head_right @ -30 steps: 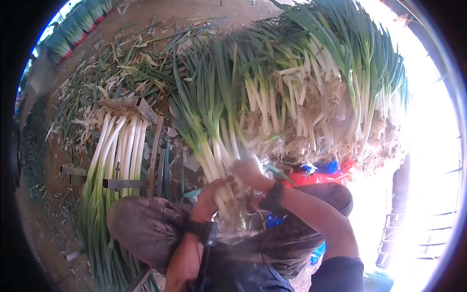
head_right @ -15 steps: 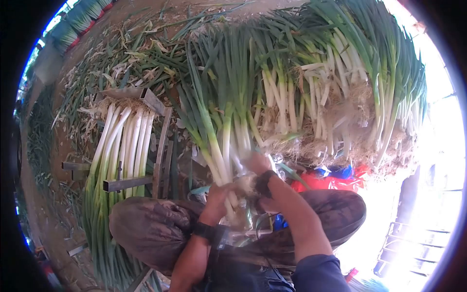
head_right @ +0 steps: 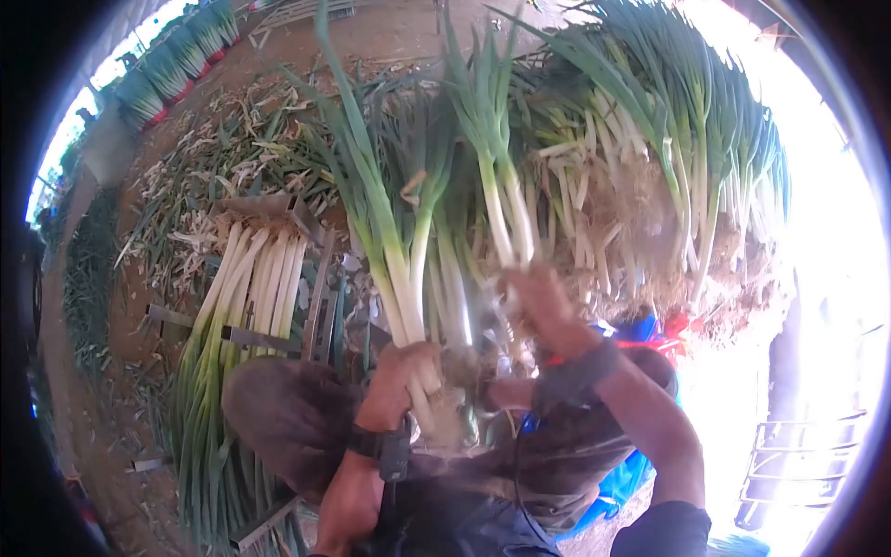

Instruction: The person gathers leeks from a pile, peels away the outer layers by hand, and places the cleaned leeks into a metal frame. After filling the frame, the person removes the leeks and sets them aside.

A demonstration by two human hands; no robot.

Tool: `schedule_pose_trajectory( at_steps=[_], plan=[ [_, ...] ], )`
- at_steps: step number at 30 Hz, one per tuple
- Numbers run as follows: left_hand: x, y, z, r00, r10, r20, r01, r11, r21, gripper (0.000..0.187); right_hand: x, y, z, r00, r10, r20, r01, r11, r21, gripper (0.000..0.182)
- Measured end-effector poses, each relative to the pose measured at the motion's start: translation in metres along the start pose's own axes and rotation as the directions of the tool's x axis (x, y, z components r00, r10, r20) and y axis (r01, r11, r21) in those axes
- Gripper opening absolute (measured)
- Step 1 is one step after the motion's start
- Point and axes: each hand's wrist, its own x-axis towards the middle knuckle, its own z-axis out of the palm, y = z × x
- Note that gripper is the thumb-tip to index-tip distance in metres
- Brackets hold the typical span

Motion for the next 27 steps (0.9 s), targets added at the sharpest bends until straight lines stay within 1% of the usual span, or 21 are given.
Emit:
schedule_pose_trajectory(
  at_steps=[1,2,3,4,6,7,9,10,11,12,13,15,16,18,19,21,22,24,25,26,27],
  plan=[
    [0.001,-0.027,-0.007,1.000,0.012,-0.007,-0.012,1.000,-0.006,0.023,-0.010,0.028,0.010,0.990,0.078,0.118,-0.095,0.985,0.145,0.018],
    [-0.002,-0.040,-0.011,0.999,0.034,-0.014,-0.034,0.999,-0.014,0.025,0.019,0.103,0.015,0.931,-0.242,0.274,0.293,0.942,-0.163,0.019],
    [-0.024,-0.024,-0.009,0.997,0.027,0.076,-0.027,1.000,0.010,0.031,0.007,0.132,0.029,0.785,-0.477,0.394,0.493,0.867,0.069,0.024],
    [-0.030,-0.033,-0.014,0.997,0.028,0.073,-0.029,0.999,0.016,0.031,-0.014,0.128,0.038,0.783,-0.481,0.395,0.495,0.866,0.075,0.024],
    [-0.041,-0.057,-0.024,0.979,0.127,0.159,-0.141,0.986,0.085,0.032,-0.060,0.099,0.056,0.896,-0.117,0.428,-0.039,0.940,0.339,0.028],
    [-0.042,-0.055,-0.022,0.978,0.124,0.166,-0.141,0.986,0.093,0.032,-0.060,0.097,0.065,0.898,-0.122,0.422,-0.036,0.937,0.347,0.028],
    [-0.042,-0.041,-0.011,0.968,-0.199,0.153,0.222,0.963,-0.154,0.029,-0.052,0.094,0.075,0.859,0.328,0.392,-0.290,0.945,-0.154,0.037],
    [-0.046,-0.031,-0.005,0.969,-0.194,0.152,0.217,0.964,-0.152,0.029,-0.050,0.106,0.076,0.861,0.323,0.394,-0.285,0.946,-0.153,0.037],
    [-0.052,-0.019,0.003,0.979,-0.168,0.116,0.184,0.971,-0.152,0.030,-0.049,0.123,0.077,0.887,0.043,0.460,-0.036,0.999,-0.023,0.039],
    [-0.056,-0.009,0.010,0.987,-0.140,0.082,0.151,0.977,-0.151,0.037,-0.045,0.140,0.076,0.841,-0.243,0.484,0.211,0.970,0.120,0.040],
    [-0.059,-0.003,0.015,0.987,-0.137,0.084,0.148,0.978,-0.147,0.037,-0.040,0.153,0.072,0.841,-0.247,0.481,0.215,0.969,0.121,0.040],
    [-0.065,0.004,0.021,0.972,-0.233,0.039,0.236,0.954,-0.186,0.038,-0.033,0.172,0.067,0.634,-0.243,0.734,0.142,0.970,0.198,0.038],
    [-0.066,0.002,0.020,0.973,-0.230,0.038,0.233,0.955,-0.184,0.038,-0.039,0.156,0.063,0.632,-0.246,0.735,0.145,0.969,0.200,0.038],
    [-0.067,-0.003,0.015,0.957,-0.209,0.200,0.252,0.941,-0.226,0.030,-0.048,0.130,0.051,0.419,-0.169,0.892,0.552,0.827,-0.102,0.037],
    [-0.068,-0.006,0.016,0.957,-0.213,0.199,0.255,0.941,-0.222,0.030,-0.050,0.140,0.052,0.420,-0.172,0.891,0.550,0.829,-0.099,0.037],
    [-0.068,-0.010,0.019,0.960,-0.248,0.127,0.261,0.961,-0.095,0.029,-0.052,0.160,0.054,0.196,-0.397,0.897,0.959,0.267,-0.092,0.037],
    [-0.067,-0.010,0.019,0.961,-0.246,0.126,0.258,0.961,-0.095,0.029,-0.061,0.144,0.054,0.194,-0.398,0.897,0.960,0.264,-0.090,0.037],
    [-0.066,-0.010,0.015,0.963,-0.227,0.145,0.241,0.966,-0.092,0.027,-0.086,0.092,0.054,0.545,-0.045,0.837,0.790,0.362,-0.495,0.027],
    [-0.063,-0.019,0.006,0.963,-0.230,0.143,0.244,0.966,-0.091,0.027,-0.081,0.085,0.051,0.544,-0.045,0.838,0.790,0.365,-0.493,0.027],
    [-0.057,-0.029,-0.004,0.977,0.035,0.209,-0.087,0.966,0.242,0.024,-0.074,0.075,0.045,0.541,-0.044,0.840,0.749,0.479,-0.458,0.027],
    [-0.051,-0.038,-0.013,0.898,0.257,0.357,-0.417,0.755,0.506,0.022,-0.065,0.065,0.036,0.541,-0.044,0.840,0.696,0.583,-0.418,0.028]
  ],
)
